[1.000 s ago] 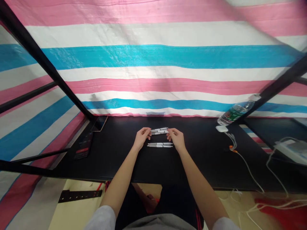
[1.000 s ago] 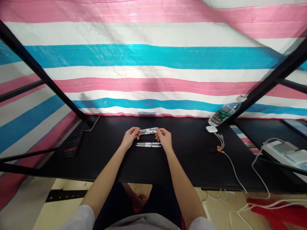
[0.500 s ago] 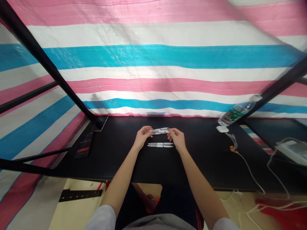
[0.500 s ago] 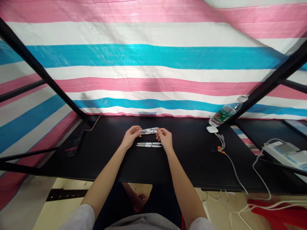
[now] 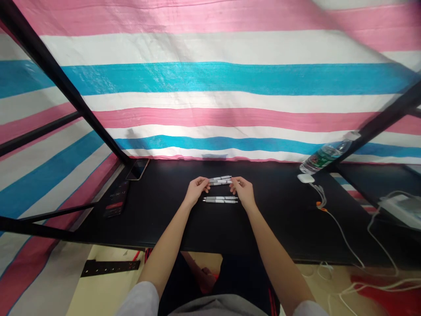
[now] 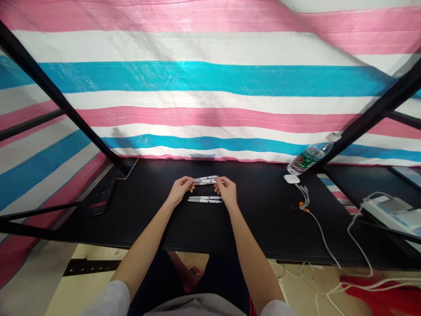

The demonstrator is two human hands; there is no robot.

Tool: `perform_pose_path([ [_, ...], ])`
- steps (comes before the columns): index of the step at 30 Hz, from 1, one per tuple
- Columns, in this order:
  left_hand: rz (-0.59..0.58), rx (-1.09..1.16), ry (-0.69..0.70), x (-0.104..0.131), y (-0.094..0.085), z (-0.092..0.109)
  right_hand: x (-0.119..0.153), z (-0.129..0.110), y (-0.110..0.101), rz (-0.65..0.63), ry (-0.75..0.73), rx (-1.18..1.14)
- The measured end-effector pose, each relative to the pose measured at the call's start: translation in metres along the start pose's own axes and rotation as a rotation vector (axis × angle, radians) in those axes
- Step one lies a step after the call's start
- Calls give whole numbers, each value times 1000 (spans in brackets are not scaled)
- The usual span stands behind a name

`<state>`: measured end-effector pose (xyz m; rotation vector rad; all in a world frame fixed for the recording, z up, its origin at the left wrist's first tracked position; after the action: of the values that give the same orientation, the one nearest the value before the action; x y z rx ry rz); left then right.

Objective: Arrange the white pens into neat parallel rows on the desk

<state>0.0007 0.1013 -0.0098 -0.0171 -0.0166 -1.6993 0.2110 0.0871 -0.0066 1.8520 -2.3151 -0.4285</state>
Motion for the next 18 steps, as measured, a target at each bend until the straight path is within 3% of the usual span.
perform_pose_path([
  [18,-4,-11,21,2,-1,5,2,-1,1,3,33,-104],
])
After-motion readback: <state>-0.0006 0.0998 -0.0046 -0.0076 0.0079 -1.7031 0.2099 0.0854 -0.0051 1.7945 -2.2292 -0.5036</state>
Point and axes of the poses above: each hand's wrist, its own x-axis away from the middle knuckle, its own y-axis out of the palm, z = x × y, the point moved 9 cm from there along -x, towards the middle knuckle, and after that the axes turned 13 degrees about -x, right-handed, at the moved point
